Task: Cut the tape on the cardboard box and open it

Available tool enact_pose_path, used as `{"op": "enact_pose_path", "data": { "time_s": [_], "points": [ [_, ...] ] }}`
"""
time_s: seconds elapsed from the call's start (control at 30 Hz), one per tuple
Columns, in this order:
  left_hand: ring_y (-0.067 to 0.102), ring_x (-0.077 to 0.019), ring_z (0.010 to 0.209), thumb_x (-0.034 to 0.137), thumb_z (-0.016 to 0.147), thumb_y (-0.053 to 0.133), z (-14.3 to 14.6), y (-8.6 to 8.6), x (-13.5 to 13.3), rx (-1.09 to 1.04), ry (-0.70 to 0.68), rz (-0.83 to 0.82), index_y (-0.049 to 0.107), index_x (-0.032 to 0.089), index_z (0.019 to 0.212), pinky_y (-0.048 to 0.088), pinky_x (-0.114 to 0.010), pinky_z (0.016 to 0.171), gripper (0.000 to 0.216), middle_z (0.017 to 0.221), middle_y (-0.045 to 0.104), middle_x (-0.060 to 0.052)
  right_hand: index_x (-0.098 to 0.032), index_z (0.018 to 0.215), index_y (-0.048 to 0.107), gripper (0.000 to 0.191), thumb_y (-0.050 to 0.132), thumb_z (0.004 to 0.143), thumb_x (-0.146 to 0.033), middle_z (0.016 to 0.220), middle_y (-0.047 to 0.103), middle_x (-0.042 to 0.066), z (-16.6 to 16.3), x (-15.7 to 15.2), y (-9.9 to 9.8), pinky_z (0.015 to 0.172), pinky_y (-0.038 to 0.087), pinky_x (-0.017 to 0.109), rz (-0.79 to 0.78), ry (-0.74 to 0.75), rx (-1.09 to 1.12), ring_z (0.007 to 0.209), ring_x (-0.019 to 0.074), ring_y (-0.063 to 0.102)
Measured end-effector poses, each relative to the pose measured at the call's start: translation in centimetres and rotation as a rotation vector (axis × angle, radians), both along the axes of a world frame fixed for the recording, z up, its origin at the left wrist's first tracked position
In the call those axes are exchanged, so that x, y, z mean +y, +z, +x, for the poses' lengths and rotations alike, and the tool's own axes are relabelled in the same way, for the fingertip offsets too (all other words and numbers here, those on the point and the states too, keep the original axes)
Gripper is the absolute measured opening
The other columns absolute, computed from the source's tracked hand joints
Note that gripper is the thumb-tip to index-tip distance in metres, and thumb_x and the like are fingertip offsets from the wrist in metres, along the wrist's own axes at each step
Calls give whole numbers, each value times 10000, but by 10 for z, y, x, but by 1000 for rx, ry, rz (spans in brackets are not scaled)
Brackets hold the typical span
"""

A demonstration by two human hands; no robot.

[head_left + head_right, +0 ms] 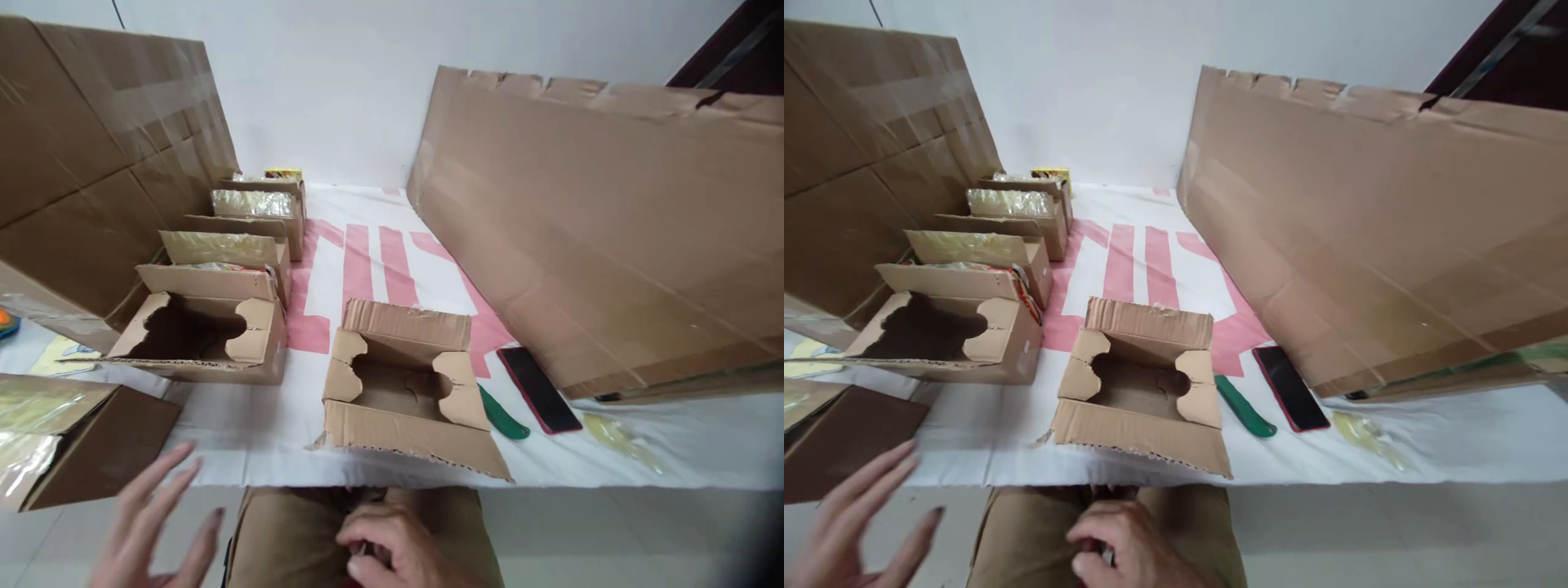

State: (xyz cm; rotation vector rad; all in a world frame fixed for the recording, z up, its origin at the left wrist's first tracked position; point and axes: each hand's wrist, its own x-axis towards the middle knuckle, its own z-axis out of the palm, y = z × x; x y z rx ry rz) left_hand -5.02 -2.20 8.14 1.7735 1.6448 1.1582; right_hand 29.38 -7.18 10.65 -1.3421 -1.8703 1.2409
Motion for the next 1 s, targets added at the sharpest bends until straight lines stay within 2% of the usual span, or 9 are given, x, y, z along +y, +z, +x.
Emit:
{"op": "enact_pose_path", "data": {
  "time_s": [0.07, 0.17, 0.3, 0.4, 0.5, 0.63, 0.77, 0.93, 1.0],
  "points": [
    [507, -401, 1392, 338, 726, 832, 48, 7, 17, 100, -229, 68, 531, 476, 1441, 511, -585, 1087, 789, 1550, 510, -39, -258, 929, 806, 225, 588, 881, -233, 849, 784, 18, 39, -12, 13, 698, 591, 264, -9, -95, -51, 748, 183, 738],
    [429, -391, 1460, 341, 806, 779, 101, 20, 42, 65, -354, 89, 404, 428, 1533, 448, -621, 1131, 822, 1622, 401, -94, -255, 928, 783, 227, 566, 951, -319, 854, 777, 41, 92, -27, 18, 616, 590, 263, 48, -320, -133, 693, 186, 720],
    [308, -396, 1531, 422, 803, 802, 139, 30, 62, -106, -456, 34, 380, 362, 1553, 373, -609, 1189, 863, 1685, 266, -129, -245, 1235, 674, 333, 651, 925, -365, 1264, 711, 119, 135, -29, 12, 840, 624, 353, 422, -657, -258, 1087, 270, 714],
    [299, -389, 1539, 516, 771, 817, 159, 33, 68, -276, -481, -4, 340, 346, 1572, 344, -589, 1211, 948, 1694, 253, -136, -255, 1579, 334, 804, 697, 900, -487, 1603, 419, 173, 146, -12, 15, 1056, 537, 492, 486, -621, -226, 1413, 347, 500],
    [419, -361, 1476, 532, 784, 802, 176, 35, 71, -407, -406, -77, 335, 327, 1564, 369, -568, 1194, 932, 1613, 407, -153, -251, 1646, 142, 1031, 677, 865, -658, 1661, 303, 201, 150, 12, 24, 1135, 439, 590, 423, -518, -133, 1476, 391, 408],
    [600, -295, 1264, 476, 806, 789, 192, 37, 79, -449, -231, -114, 388, 276, 1519, 461, -498, 1102, 842, 1384, 603, -131, -281, 1640, 122, 949, 636, 915, -615, 1663, 306, 196, 157, 41, 30, 1168, 373, 619, 337, -504, -10, 1503, 365, 374],
    [625, -244, 1145, 473, 819, 765, 198, 34, 86, -410, -148, -88, 468, 242, 1462, 483, -427, 1051, 745, 1228, 643, -88, -291, 1627, 153, 912, 658, 915, -555, 1656, 318, 205, 161, 64, 25, 1177, 351, 606, 269, -566, 96, 1508, 340, 372],
    [631, -249, 1146, 461, 836, 746, 200, 27, 83, -381, -127, -78, 494, 249, 1447, 478, -435, 1064, 694, 1263, 635, -92, -266, 1606, 235, 921, 712, 872, -552, 1581, 448, 209, 164, 84, 24, 1120, 428, 551, 260, -576, 170, 1428, 328, 482],
    [615, -262, 1208, 445, 863, 721, 202, 24, 79, -395, -133, -63, 499, 262, 1440, 471, -441, 1084, 645, 1356, 607, -106, -271, 1517, 436, 719, 680, 901, -548, 1457, 585, 162, 165, 87, 28, 1096, 460, 516, 330, -543, 130, 1337, 309, 564]
  ]
}}
